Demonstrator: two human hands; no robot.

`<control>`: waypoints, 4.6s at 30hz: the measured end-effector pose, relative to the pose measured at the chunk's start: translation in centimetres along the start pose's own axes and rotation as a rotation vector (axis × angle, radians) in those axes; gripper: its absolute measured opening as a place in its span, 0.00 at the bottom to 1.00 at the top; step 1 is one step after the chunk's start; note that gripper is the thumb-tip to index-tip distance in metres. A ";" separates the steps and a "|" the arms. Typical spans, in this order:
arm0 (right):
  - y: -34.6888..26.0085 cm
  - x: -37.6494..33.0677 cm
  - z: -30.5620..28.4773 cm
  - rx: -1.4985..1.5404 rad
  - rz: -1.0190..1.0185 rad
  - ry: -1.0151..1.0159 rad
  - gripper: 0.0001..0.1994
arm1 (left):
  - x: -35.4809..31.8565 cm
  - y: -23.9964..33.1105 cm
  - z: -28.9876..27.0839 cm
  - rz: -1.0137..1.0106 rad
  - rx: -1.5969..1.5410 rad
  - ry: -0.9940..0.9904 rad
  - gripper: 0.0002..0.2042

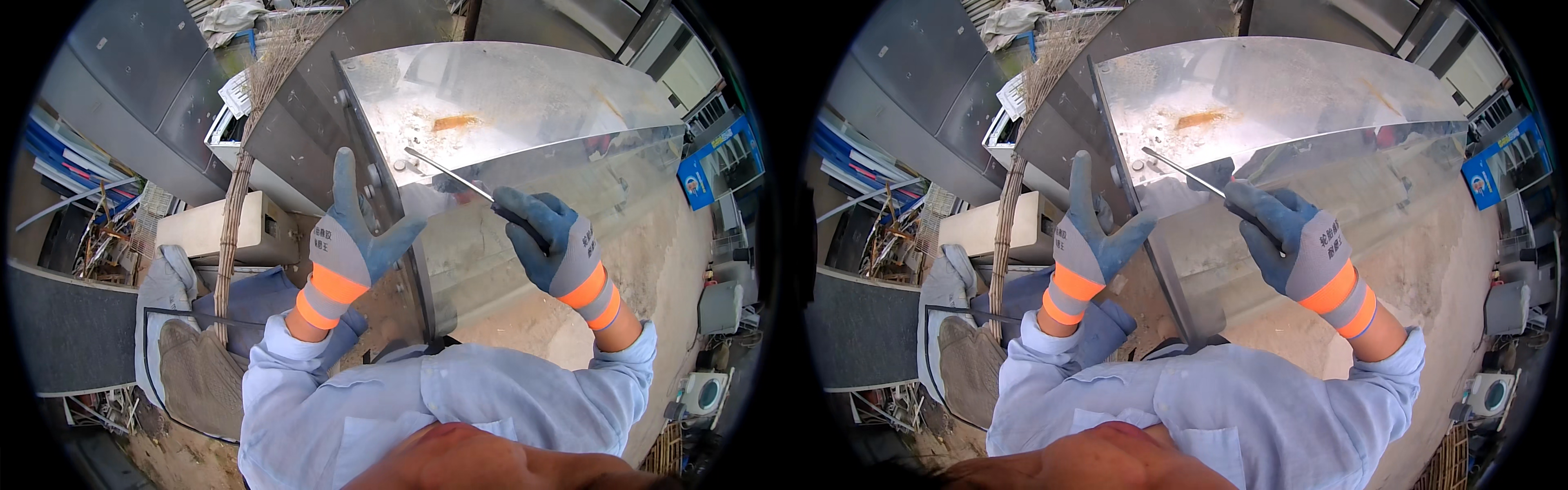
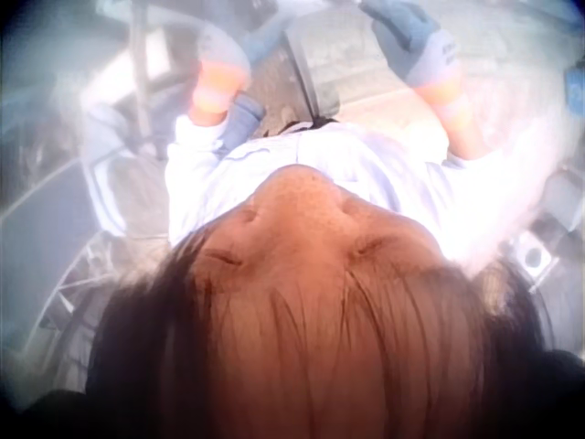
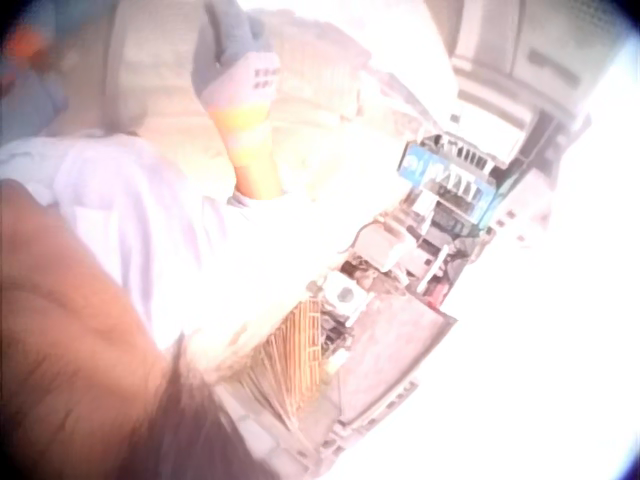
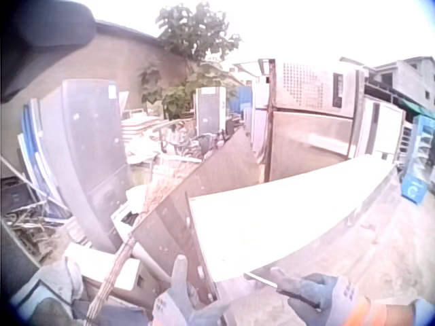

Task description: The person uses a utility knife to scrape and clean the edges of a curved glass panel. They then use a screwdriver to tighten screws on a metal frame attached to the glass, securing a perforated metal plate into place.

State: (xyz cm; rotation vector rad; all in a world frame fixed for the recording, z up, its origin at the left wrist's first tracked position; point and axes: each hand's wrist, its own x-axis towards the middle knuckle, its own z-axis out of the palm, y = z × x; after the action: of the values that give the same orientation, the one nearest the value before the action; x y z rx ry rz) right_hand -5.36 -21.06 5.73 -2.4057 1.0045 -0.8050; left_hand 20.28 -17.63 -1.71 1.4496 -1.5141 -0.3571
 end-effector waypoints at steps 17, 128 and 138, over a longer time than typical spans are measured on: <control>-3.1 6.6 -5.6 -0.270 0.121 -0.441 0.13 | 1.0 0.5 2.5 -0.240 0.148 -0.107 0.37; 6.3 20.5 7.5 -0.294 0.163 0.040 0.17 | 29.6 -21.7 -1.8 -0.272 -0.258 0.008 0.31; 4.7 18.4 6.9 -0.272 0.162 -0.139 0.19 | 29.1 -20.4 1.5 -0.273 -0.177 -0.193 0.35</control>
State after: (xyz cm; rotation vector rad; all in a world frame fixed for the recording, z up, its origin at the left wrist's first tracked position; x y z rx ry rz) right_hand 7.31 -36.77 4.34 -2.5194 1.3029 -0.4631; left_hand 36.67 -48.95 -5.47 1.5155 -1.3946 -0.7963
